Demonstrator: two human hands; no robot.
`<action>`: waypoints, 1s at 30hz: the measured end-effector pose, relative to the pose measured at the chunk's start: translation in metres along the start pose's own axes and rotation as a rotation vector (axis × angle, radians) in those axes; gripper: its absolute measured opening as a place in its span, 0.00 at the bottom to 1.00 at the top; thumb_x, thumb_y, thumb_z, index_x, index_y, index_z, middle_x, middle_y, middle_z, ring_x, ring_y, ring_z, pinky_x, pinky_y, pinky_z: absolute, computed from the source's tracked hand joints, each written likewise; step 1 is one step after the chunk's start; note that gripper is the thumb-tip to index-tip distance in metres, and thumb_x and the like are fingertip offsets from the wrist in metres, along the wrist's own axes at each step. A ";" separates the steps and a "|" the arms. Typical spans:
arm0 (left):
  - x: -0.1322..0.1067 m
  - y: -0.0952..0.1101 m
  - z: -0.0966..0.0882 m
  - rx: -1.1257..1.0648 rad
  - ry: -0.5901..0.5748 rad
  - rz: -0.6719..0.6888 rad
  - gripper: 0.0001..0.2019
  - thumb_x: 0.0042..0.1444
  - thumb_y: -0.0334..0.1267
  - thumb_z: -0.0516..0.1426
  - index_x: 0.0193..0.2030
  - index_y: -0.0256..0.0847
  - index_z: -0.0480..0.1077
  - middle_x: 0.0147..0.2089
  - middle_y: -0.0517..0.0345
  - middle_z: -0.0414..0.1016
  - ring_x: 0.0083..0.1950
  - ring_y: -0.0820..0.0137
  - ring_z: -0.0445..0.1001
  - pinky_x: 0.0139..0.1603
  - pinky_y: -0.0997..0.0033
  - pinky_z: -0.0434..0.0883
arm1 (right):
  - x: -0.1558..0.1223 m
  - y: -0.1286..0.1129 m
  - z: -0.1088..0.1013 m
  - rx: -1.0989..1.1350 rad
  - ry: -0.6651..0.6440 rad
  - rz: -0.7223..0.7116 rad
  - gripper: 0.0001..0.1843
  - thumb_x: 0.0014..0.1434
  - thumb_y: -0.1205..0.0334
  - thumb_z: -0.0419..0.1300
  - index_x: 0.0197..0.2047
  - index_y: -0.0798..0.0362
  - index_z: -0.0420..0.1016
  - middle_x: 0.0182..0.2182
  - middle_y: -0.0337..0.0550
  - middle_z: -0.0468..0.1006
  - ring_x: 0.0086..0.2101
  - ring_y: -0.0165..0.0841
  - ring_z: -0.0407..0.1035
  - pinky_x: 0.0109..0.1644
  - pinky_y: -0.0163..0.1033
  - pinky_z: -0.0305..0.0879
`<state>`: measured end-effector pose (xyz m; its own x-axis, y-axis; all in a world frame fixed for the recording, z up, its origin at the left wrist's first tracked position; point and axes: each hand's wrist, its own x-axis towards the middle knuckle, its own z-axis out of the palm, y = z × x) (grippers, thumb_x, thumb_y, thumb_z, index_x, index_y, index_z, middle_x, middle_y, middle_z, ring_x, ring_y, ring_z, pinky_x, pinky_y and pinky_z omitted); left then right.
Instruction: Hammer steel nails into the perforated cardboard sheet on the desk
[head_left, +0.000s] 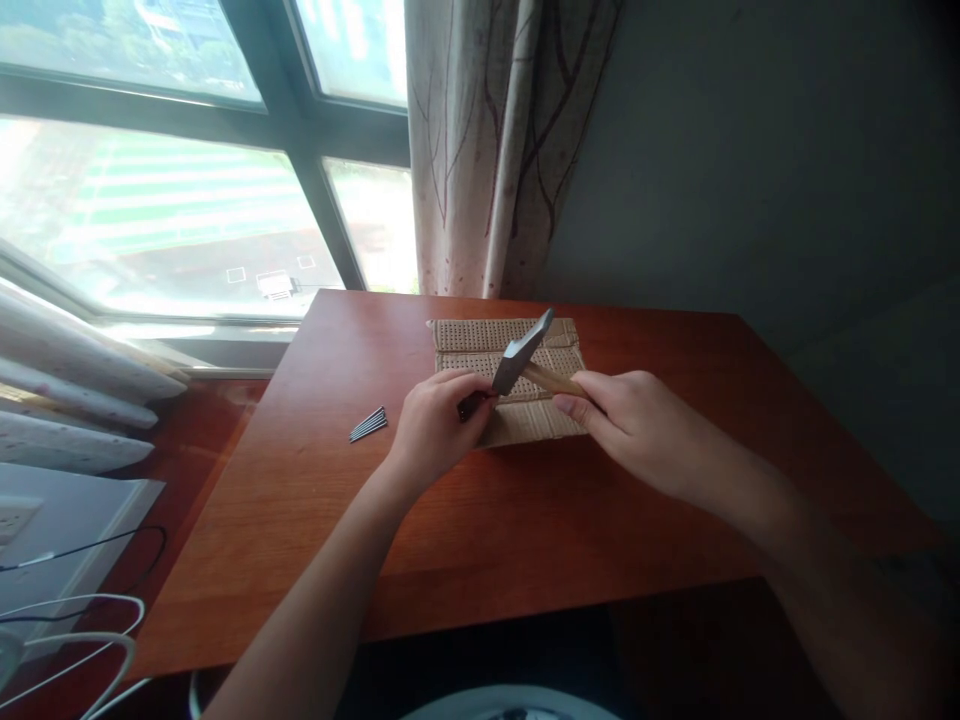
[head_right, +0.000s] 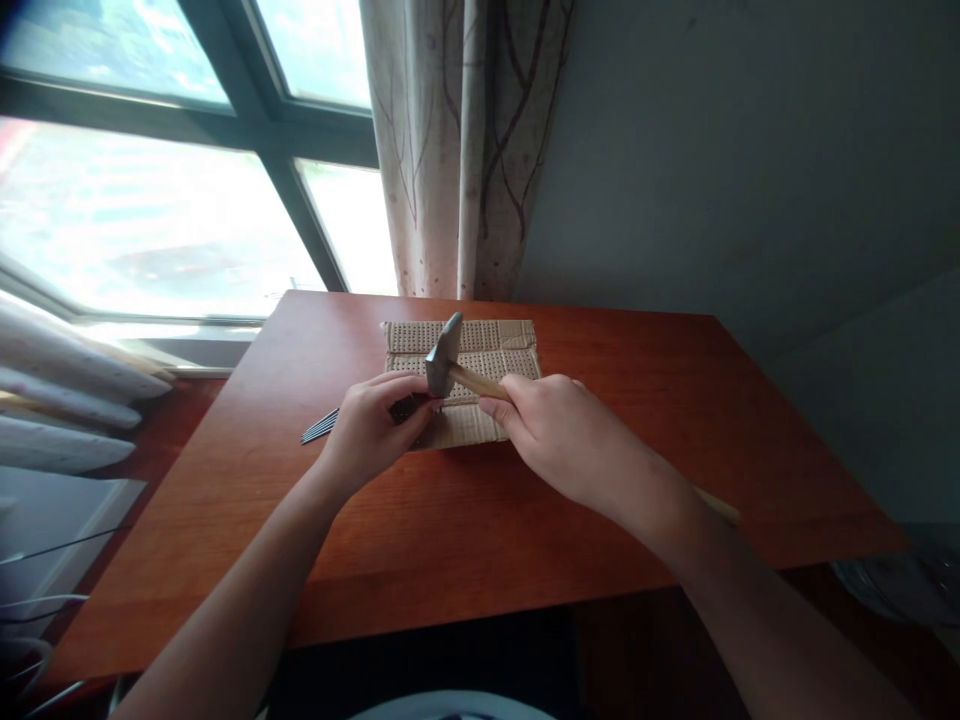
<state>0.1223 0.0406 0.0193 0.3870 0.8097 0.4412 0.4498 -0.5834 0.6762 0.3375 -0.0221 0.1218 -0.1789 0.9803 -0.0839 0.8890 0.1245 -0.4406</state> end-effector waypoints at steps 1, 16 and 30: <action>0.000 0.000 0.000 0.009 -0.005 0.001 0.06 0.58 0.31 0.57 0.37 0.42 0.77 0.37 0.56 0.80 0.37 0.67 0.77 0.37 0.69 0.70 | 0.000 0.001 0.001 0.002 -0.017 0.009 0.20 0.70 0.50 0.51 0.27 0.50 0.61 0.21 0.35 0.68 0.22 0.28 0.60 0.28 0.38 0.51; 0.000 0.000 -0.001 0.054 -0.044 -0.001 0.05 0.58 0.31 0.57 0.36 0.41 0.75 0.37 0.56 0.79 0.37 0.66 0.76 0.38 0.68 0.70 | 0.000 0.005 0.009 0.033 -0.020 0.007 0.20 0.69 0.50 0.51 0.27 0.50 0.60 0.21 0.35 0.67 0.22 0.28 0.60 0.28 0.38 0.50; -0.003 0.000 -0.012 0.232 -0.108 0.064 0.19 0.56 0.42 0.65 0.54 0.45 0.69 0.53 0.51 0.77 0.56 0.54 0.71 0.58 0.52 0.67 | -0.002 0.005 0.003 0.087 -0.009 0.016 0.20 0.70 0.50 0.50 0.28 0.50 0.62 0.23 0.36 0.68 0.24 0.28 0.60 0.29 0.38 0.51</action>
<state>0.1117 0.0392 0.0252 0.4988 0.7665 0.4046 0.5893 -0.6422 0.4902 0.3409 -0.0244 0.1171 -0.1693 0.9805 -0.0994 0.8516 0.0948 -0.5155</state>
